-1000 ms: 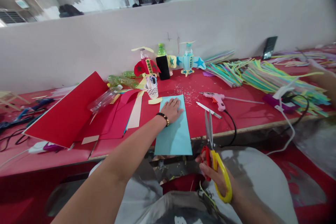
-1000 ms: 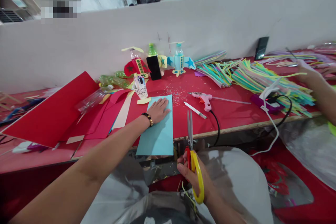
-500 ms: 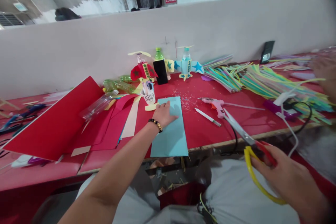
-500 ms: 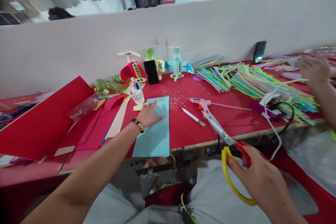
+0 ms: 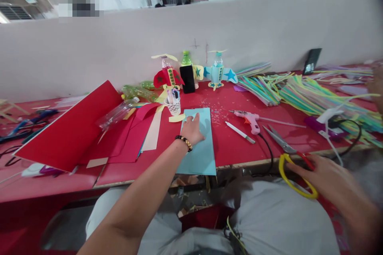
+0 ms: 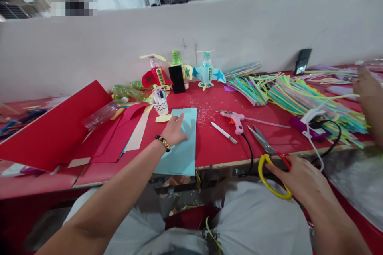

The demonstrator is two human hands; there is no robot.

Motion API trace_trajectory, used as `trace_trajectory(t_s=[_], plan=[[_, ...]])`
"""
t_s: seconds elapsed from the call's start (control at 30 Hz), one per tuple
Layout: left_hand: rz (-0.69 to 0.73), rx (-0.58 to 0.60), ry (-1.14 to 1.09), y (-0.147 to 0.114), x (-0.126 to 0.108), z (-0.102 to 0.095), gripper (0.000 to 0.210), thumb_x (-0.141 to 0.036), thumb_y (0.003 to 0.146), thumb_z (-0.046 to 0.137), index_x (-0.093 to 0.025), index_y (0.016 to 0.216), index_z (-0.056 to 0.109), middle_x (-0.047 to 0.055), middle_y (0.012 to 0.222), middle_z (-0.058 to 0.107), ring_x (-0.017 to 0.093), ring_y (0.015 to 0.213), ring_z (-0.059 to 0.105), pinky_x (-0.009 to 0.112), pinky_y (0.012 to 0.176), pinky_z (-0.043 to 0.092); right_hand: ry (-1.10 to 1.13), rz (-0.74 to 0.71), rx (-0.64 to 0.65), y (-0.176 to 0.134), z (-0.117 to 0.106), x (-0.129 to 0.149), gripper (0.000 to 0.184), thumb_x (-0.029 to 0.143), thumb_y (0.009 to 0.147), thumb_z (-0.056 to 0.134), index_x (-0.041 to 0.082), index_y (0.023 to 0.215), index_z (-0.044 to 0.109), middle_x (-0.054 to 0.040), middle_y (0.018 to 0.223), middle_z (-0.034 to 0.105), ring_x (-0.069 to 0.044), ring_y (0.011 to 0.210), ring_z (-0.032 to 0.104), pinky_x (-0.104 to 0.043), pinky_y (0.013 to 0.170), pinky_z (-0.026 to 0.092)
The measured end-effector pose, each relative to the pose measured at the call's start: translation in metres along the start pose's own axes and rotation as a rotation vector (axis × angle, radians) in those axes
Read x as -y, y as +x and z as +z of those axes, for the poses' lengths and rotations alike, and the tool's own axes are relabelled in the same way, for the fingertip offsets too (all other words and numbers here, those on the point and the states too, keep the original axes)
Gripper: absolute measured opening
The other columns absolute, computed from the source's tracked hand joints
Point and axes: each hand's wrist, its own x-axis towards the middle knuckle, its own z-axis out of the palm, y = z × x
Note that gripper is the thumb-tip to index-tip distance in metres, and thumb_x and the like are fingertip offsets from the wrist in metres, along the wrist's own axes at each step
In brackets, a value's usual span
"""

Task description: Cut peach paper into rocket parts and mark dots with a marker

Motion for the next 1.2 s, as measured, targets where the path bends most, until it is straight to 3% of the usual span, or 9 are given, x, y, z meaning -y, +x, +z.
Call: trace_trajectory(t_s=[0.13, 0.33, 0.57, 0.73, 0.87, 0.97, 1.03, 1.13, 1.2], plan=[[-0.026, -0.012, -0.004, -0.007, 0.002, 0.000, 0.106, -0.040, 0.061, 0.077, -0.015, 0.147, 0.020, 0.026, 0.148, 0.032, 0.042, 0.131, 0.039, 0.048, 0.098, 0.040, -0.015, 0.006, 0.010, 0.013, 0.003, 0.005, 0.046, 0.066, 0.074, 0.055, 0.022, 0.088, 0.058, -0.0162, 0.090, 0.067, -0.033, 0.086, 0.063, -0.038, 0.070, 0.044], [-0.026, 0.008, -0.031, -0.006, -0.003, 0.001, 0.108, -0.027, 0.058, 0.078, -0.013, 0.148, 0.019, 0.025, 0.145, 0.037, 0.039, 0.124, 0.048, 0.043, 0.095, 0.045, -0.060, -0.084, -0.022, 0.025, 0.009, 0.015, 0.057, 0.063, 0.081, 0.048, 0.013, 0.105, 0.061, -0.0203, 0.100, 0.065, -0.034, 0.098, 0.060, -0.037, 0.075, 0.043], [0.040, 0.023, -0.065, -0.008, -0.001, 0.001, 0.093, -0.023, 0.065, 0.072, -0.013, 0.146, 0.027, 0.021, 0.140, 0.045, 0.030, 0.119, 0.055, 0.037, 0.095, 0.046, -0.105, -0.175, -0.045, 0.035, 0.010, 0.032, 0.052, 0.054, 0.087, 0.044, 0.012, 0.110, 0.063, -0.0222, 0.107, 0.063, -0.036, 0.100, 0.056, -0.042, 0.079, 0.039], [0.134, 0.027, -0.072, -0.038, 0.015, -0.005, 0.084, -0.041, 0.074, 0.071, -0.016, 0.145, 0.034, 0.015, 0.144, 0.044, 0.031, 0.132, 0.040, 0.041, 0.109, 0.034, -0.102, -0.207, -0.046, 0.040, 0.009, 0.038, 0.048, 0.050, 0.088, 0.043, 0.012, 0.106, 0.065, -0.0219, 0.102, 0.063, -0.034, 0.096, 0.058, -0.041, 0.076, 0.040], [0.387, 0.133, -0.078, -0.084, 0.032, -0.004, 0.103, -0.063, 0.062, 0.074, -0.019, 0.146, 0.033, 0.013, 0.152, 0.033, 0.032, 0.141, 0.025, 0.045, 0.115, 0.027, -0.064, -0.205, -0.100, 0.036, 0.002, 0.044, 0.046, 0.048, 0.087, 0.048, 0.008, 0.102, 0.067, -0.0251, 0.097, 0.064, -0.037, 0.092, 0.059, -0.044, 0.072, 0.040], [0.483, 0.150, -0.045, -0.113, 0.039, 0.001, 0.086, -0.057, 0.067, 0.074, -0.022, 0.139, 0.044, 0.010, 0.149, 0.040, 0.030, 0.140, 0.030, 0.044, 0.116, 0.026, 0.022, -0.231, -0.206, 0.022, -0.004, 0.064, 0.046, 0.043, 0.087, 0.049, 0.004, 0.106, 0.065, -0.0295, 0.104, 0.062, -0.042, 0.101, 0.056, -0.049, 0.079, 0.041], [0.480, 0.114, -0.044, -0.125, 0.040, 0.004, 0.061, -0.047, 0.079, 0.068, -0.023, 0.133, 0.052, 0.007, 0.144, 0.047, 0.026, 0.137, 0.036, 0.041, 0.116, 0.028, 0.128, -0.336, -0.234, 0.010, -0.006, 0.089, 0.039, 0.038, 0.090, 0.048, 0.008, 0.111, 0.063, -0.0239, 0.112, 0.063, -0.035, 0.106, 0.056, -0.044, 0.088, 0.042], [0.474, 0.087, -0.087, -0.133, 0.041, 0.005, 0.042, -0.042, 0.089, 0.056, -0.024, 0.127, 0.058, 0.003, 0.137, 0.056, 0.024, 0.134, 0.041, 0.041, 0.114, 0.032, 0.284, -0.573, -0.117, -0.003, -0.005, 0.136, 0.024, 0.038, 0.090, 0.052, 0.021, 0.099, 0.067, -0.0076, 0.104, 0.069, -0.021, 0.094, 0.064, -0.030, 0.083, 0.048], [0.493, 0.079, -0.127, -0.134, 0.043, 0.004, 0.043, -0.047, 0.090, 0.052, -0.023, 0.124, 0.060, 0.003, 0.133, 0.059, 0.024, 0.133, 0.043, 0.041, 0.113, 0.034, 0.426, -0.711, 0.001, -0.007, -0.004, 0.164, 0.022, 0.039, 0.089, 0.056, 0.022, 0.095, 0.068, -0.0064, 0.098, 0.071, -0.021, 0.088, 0.066, -0.033, 0.079, 0.051]])
